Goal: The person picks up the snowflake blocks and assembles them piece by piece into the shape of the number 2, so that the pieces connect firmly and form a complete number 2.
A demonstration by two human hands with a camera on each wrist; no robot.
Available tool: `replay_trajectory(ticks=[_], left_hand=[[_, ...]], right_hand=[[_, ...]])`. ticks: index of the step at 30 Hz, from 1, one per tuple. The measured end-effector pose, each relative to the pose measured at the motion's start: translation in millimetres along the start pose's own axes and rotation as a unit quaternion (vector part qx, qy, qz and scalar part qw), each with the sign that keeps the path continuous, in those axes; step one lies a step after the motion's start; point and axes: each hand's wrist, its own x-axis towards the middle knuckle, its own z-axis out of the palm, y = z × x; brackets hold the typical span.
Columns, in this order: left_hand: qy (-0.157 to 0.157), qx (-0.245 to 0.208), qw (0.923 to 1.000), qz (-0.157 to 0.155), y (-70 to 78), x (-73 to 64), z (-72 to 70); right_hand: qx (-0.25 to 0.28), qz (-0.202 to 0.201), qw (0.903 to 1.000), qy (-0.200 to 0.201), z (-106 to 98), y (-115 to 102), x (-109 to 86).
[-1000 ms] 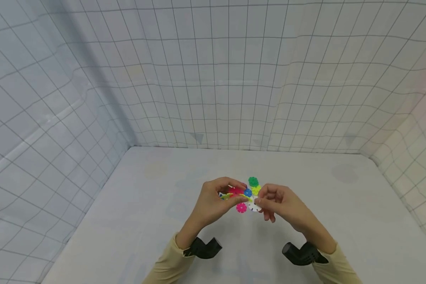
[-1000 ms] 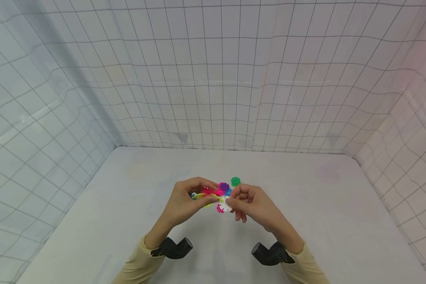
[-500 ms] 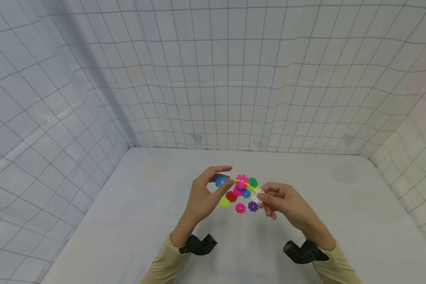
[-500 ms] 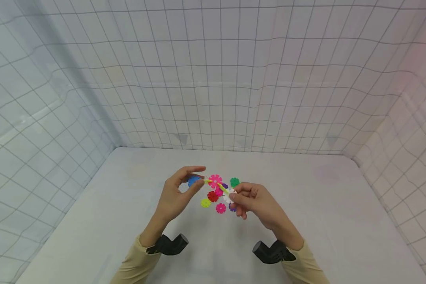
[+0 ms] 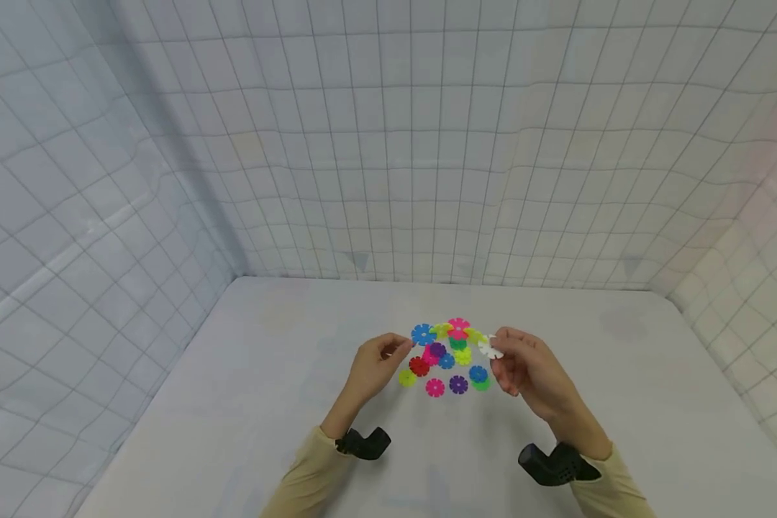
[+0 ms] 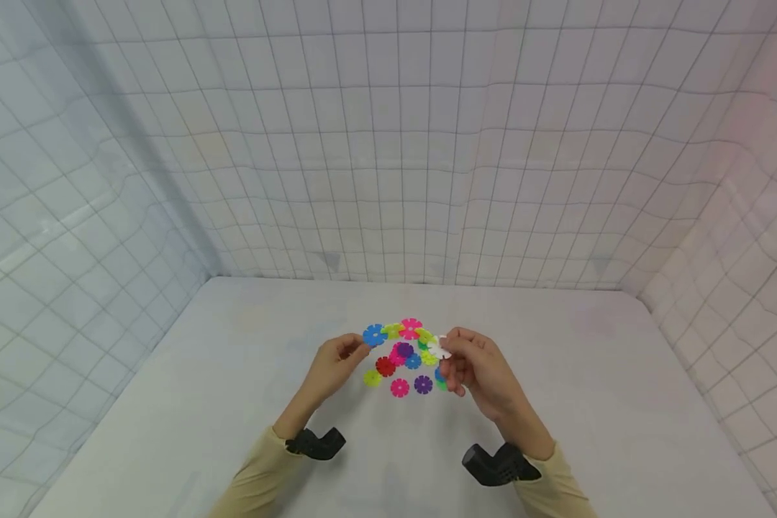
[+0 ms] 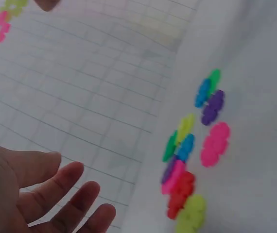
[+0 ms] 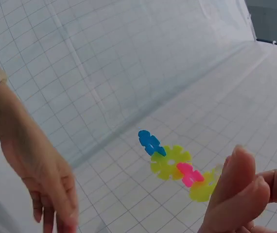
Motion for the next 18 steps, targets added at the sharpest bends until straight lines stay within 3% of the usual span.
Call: replay_trajectory(ticks=[4,7,11,15,18], left_hand=[[-0.044,0.076,0.9951,-0.046,-25.9,-5.0,15.6],[-0.055,0.120,0.9897,-0.056,-37.8,-9.2,21.3],[-0.044,0.141,0.9886,-0.032,-45.1,-11.7,25.5],[-0.021,0.142,0.9896,0.009,-47.8,-10.8,26.4],[-0.022,0.141,0.9897,0.011,-50.4,-9.3,24.9]], right_hand=[[0.031,-0.010,0.9994,0.006,-1.8,6.3,-2.1],[0.057,-0.010,0.9982,0.017,-2.2,8.5,-1.7],[0.133,0.010,0.9904,0.035,-3.3,7.0,1.2],[0.213,0.037,0.9753,0.044,-4.4,5.5,3.3],[0.242,0.043,0.9683,0.048,-5.1,6.4,3.1]])
